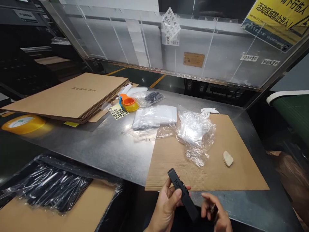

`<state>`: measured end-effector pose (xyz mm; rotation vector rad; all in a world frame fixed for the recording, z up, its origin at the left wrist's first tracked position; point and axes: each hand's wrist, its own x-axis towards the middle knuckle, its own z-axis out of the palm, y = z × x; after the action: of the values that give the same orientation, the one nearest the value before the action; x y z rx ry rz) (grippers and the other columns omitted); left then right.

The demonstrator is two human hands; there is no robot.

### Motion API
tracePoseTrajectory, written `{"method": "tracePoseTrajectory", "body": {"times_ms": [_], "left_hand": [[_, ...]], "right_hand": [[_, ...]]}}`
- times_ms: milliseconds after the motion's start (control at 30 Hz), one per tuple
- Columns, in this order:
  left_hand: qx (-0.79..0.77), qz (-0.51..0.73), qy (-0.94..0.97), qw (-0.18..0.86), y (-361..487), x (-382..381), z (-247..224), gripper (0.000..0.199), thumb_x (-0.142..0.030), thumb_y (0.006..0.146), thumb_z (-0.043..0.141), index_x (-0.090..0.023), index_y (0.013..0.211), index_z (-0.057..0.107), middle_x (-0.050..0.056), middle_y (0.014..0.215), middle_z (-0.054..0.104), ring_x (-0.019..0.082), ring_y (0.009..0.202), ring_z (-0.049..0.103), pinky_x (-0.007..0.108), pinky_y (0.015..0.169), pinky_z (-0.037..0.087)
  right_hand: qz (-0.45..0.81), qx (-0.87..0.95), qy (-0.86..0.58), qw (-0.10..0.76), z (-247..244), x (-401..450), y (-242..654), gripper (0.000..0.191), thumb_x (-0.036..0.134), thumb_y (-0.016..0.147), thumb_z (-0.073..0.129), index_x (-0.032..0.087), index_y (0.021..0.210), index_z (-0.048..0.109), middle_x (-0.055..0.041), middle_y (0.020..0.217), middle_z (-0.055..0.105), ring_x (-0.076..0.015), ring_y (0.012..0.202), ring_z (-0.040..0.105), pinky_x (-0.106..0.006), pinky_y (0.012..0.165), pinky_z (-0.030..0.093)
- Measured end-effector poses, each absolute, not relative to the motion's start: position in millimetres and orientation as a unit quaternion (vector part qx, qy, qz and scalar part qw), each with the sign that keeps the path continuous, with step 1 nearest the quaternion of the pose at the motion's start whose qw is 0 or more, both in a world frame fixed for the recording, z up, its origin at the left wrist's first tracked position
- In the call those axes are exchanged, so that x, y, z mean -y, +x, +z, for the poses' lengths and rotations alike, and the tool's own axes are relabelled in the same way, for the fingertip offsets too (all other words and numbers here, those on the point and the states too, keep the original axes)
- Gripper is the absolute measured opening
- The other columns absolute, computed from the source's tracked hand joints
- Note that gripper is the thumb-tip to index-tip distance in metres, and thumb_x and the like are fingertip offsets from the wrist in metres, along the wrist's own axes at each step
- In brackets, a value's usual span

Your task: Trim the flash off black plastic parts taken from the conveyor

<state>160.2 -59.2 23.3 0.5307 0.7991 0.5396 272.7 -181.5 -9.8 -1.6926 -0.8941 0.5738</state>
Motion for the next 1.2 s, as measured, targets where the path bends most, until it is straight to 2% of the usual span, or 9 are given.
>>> {"method": "tracePoseTrajectory", "body": {"times_ms": [33, 100, 200, 267, 367, 533, 767, 1200], "left_hand": [[-0.377, 0.254, 0.278, 0.846, 158.8, 59.2, 23.4, 0.074, -0.04, 0.063, 0.076, -0.016, 0.121, 0.038, 0.014, 0.091, 0.069, 0.022, 0.075, 0.064, 0.032, 0.07, 0.047], [-0.366, 0.247, 0.321, 0.838, 156.8, 60.2, 23.7, 0.077, -0.043, 0.059, 0.077, -0.015, 0.12, 0.04, 0.014, 0.088, 0.07, 0.022, 0.075, 0.064, 0.031, 0.07, 0.046], [-0.347, 0.231, 0.354, 0.837, 156.4, 63.1, 26.7, 0.076, -0.044, 0.056, 0.078, -0.015, 0.116, 0.043, 0.012, 0.084, 0.07, 0.023, 0.074, 0.065, 0.033, 0.074, 0.046], [-0.336, 0.22, 0.358, 0.843, 157.1, 64.3, 30.2, 0.075, -0.045, 0.056, 0.078, -0.015, 0.115, 0.042, 0.011, 0.084, 0.07, 0.024, 0.076, 0.065, 0.033, 0.075, 0.047], [-0.314, 0.214, 0.357, 0.853, 158.5, 64.7, 33.5, 0.076, -0.044, 0.057, 0.078, -0.015, 0.115, 0.04, 0.013, 0.088, 0.07, 0.025, 0.082, 0.066, 0.033, 0.076, 0.047], [-0.294, 0.215, 0.362, 0.858, 158.3, 65.6, 24.9, 0.07, -0.043, 0.058, 0.077, -0.016, 0.112, 0.04, 0.013, 0.088, 0.071, 0.026, 0.082, 0.066, 0.033, 0.073, 0.047], [-0.301, 0.209, 0.376, 0.851, 155.3, 67.8, 9.2, 0.071, -0.043, 0.058, 0.077, -0.016, 0.112, 0.039, 0.012, 0.084, 0.07, 0.026, 0.079, 0.066, 0.031, 0.066, 0.046], [-0.294, 0.204, 0.377, 0.854, 156.9, 68.7, 17.7, 0.067, -0.043, 0.06, 0.076, -0.016, 0.111, 0.04, 0.01, 0.081, 0.07, 0.024, 0.077, 0.066, 0.03, 0.066, 0.046]], "right_hand": [[0.246, 0.37, -0.724, 0.527, -3.3, 181.7, 277.7, 0.069, 0.071, 0.083, 0.014, 0.025, 0.107, 0.058, 0.0004, 0.057, 0.056, -0.0143, 0.048, 0.049, -0.025, 0.048, 0.041], [0.241, 0.379, -0.756, 0.475, 10.9, 180.3, 285.6, 0.051, 0.056, 0.092, 0.022, 0.024, 0.107, 0.06, -0.0015, 0.064, 0.059, -0.0158, 0.057, 0.056, -0.026, 0.057, 0.045], [0.217, 0.468, -0.764, 0.388, 29.1, 176.3, 289.9, 0.031, 0.039, 0.092, 0.038, 0.025, 0.107, 0.06, -0.0049, 0.085, 0.065, -0.0188, 0.078, 0.061, -0.027, 0.073, 0.048], [0.198, 0.52, -0.757, 0.344, 35.9, 174.1, 289.2, 0.025, 0.034, 0.092, 0.041, 0.026, 0.107, 0.06, -0.0047, 0.088, 0.065, -0.0193, 0.082, 0.061, -0.027, 0.074, 0.048], [0.164, 0.552, -0.76, 0.303, 38.1, 172.7, 286.5, 0.024, 0.031, 0.093, 0.04, 0.024, 0.108, 0.058, -0.0036, 0.081, 0.064, -0.0184, 0.076, 0.06, -0.027, 0.067, 0.049], [0.131, 0.584, -0.752, 0.274, 34.5, 172.6, 284.8, 0.025, 0.029, 0.094, 0.038, 0.023, 0.111, 0.055, -0.0026, 0.081, 0.064, -0.0173, 0.073, 0.06, -0.027, 0.065, 0.049], [0.105, 0.599, -0.752, 0.256, 32.6, 173.2, 286.7, 0.024, 0.028, 0.093, 0.04, 0.022, 0.111, 0.055, -0.0021, 0.078, 0.064, -0.017, 0.07, 0.06, -0.026, 0.061, 0.049], [0.088, 0.604, -0.75, 0.254, 29.2, 173.3, 285.7, 0.024, 0.027, 0.094, 0.039, 0.021, 0.111, 0.055, -0.0021, 0.076, 0.064, -0.0166, 0.068, 0.06, -0.026, 0.059, 0.049]]}}
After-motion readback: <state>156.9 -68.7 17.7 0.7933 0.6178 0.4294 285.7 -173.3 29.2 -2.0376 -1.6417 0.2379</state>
